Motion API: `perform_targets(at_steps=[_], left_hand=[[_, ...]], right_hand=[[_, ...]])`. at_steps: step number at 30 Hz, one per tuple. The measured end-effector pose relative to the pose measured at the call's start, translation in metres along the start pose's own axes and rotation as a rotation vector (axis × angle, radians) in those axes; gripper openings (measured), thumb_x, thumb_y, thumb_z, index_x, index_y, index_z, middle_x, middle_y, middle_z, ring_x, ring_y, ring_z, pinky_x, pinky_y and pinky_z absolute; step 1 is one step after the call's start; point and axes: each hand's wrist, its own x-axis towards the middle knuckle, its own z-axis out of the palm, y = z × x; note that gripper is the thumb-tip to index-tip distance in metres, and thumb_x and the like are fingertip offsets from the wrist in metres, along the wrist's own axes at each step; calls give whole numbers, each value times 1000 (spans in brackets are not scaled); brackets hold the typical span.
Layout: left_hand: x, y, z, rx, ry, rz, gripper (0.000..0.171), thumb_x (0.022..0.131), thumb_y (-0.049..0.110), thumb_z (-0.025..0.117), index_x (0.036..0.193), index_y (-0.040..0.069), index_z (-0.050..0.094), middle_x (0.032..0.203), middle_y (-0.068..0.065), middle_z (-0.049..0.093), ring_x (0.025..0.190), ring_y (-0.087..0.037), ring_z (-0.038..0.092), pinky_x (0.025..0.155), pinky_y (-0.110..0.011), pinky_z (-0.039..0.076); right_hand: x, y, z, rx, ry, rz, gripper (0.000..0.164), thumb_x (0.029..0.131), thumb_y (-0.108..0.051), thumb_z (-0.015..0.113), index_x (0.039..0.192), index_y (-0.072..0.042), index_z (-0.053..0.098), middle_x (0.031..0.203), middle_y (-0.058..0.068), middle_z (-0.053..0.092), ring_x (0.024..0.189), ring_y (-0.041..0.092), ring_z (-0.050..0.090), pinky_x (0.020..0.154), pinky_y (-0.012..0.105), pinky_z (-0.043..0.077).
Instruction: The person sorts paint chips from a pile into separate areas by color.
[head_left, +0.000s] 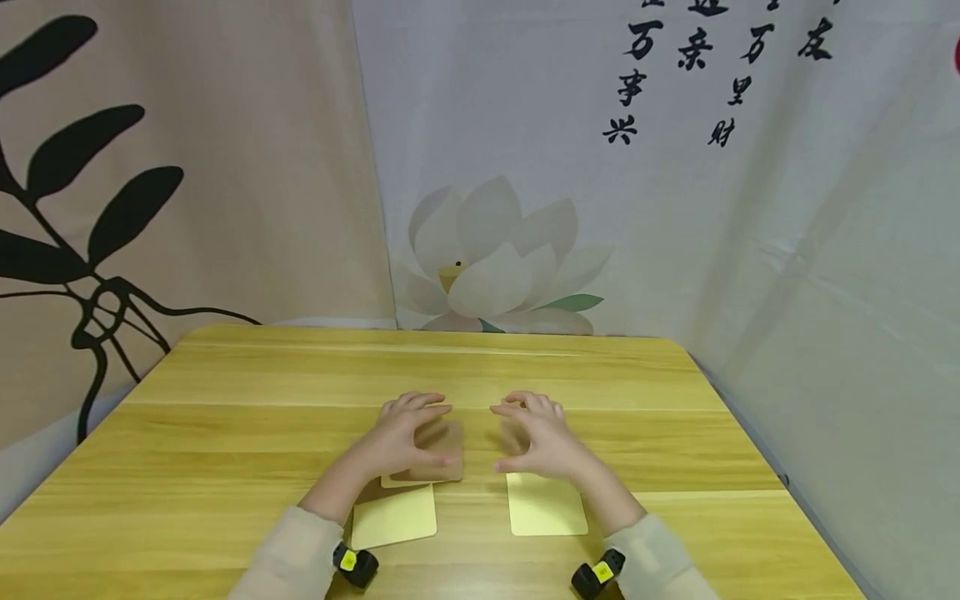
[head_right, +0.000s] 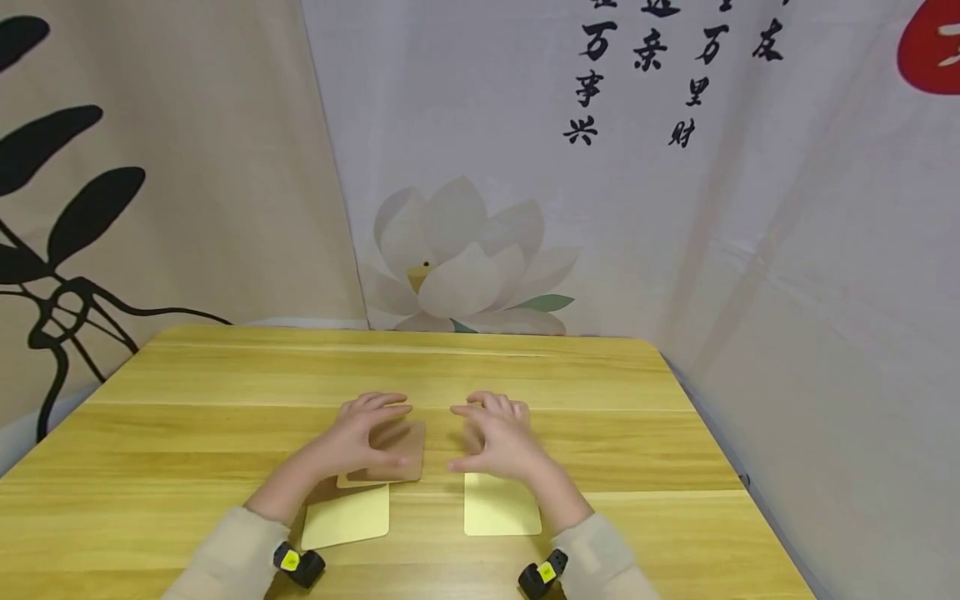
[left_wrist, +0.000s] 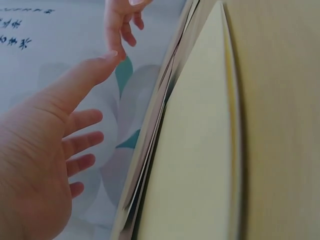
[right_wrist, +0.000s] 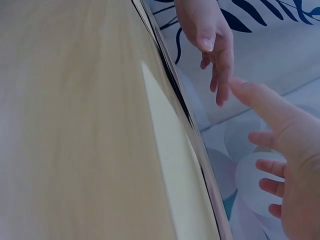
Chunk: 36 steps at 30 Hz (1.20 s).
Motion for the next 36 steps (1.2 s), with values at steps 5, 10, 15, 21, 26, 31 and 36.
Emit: perform_targets(at_steps=[5,10,15,21,26,31,36], left_hand=[[-9,-9,-5,19,-13,-10,81,74,54,76,136,8,54,145,-14,41,132,-35,32,103,-62,17],[-18,-18,-9,49,-22,-21,84,73,56,75,136,6,54,144,-15,42,131,-37,32,102,-64,17],[-26,-26,-13,35,-25,-45,87,71,59,75,135,4,54,144,-17,42,131,-38,33,102,-65,16],[-34,-37,-13,18,-32,-75,88,71,61,74,135,4,54,143,-16,43,132,-38,32,102,-64,14],[-38,-42,-14,9,-38,-78,87,71,62,73,134,5,55,142,-16,44,130,-38,33,100,-64,17],[-40,-45,-12,-2,-54,-91,87,71,62,74,134,5,55,142,-15,44,130,-39,33,100,-64,18],[-40,-48,-10,-1,-65,-90,87,70,62,74,134,5,55,142,-15,44,131,-40,33,100,-64,17]], right_hand=[[8,-10,10,-21,-38,18,79,72,-52,78,139,-19,51,142,9,38,131,28,28,101,57,20],[15,-21,18,34,-78,26,82,73,-53,77,141,-17,50,144,11,37,132,30,26,102,59,19],[22,-26,24,38,-107,28,84,72,-55,77,142,-17,48,144,9,37,132,29,26,101,59,21],[30,-27,32,36,-155,38,86,72,-58,75,143,-20,47,146,6,36,134,29,25,102,58,21],[35,-28,38,29,-176,53,86,72,-58,76,144,-21,46,148,5,34,137,29,23,107,61,10],[38,-29,45,25,-191,52,85,72,-57,76,144,-21,46,149,5,33,136,30,24,107,61,8],[37,-28,51,7,-211,62,88,71,-59,76,145,-24,44,151,5,31,135,30,25,103,56,20]])
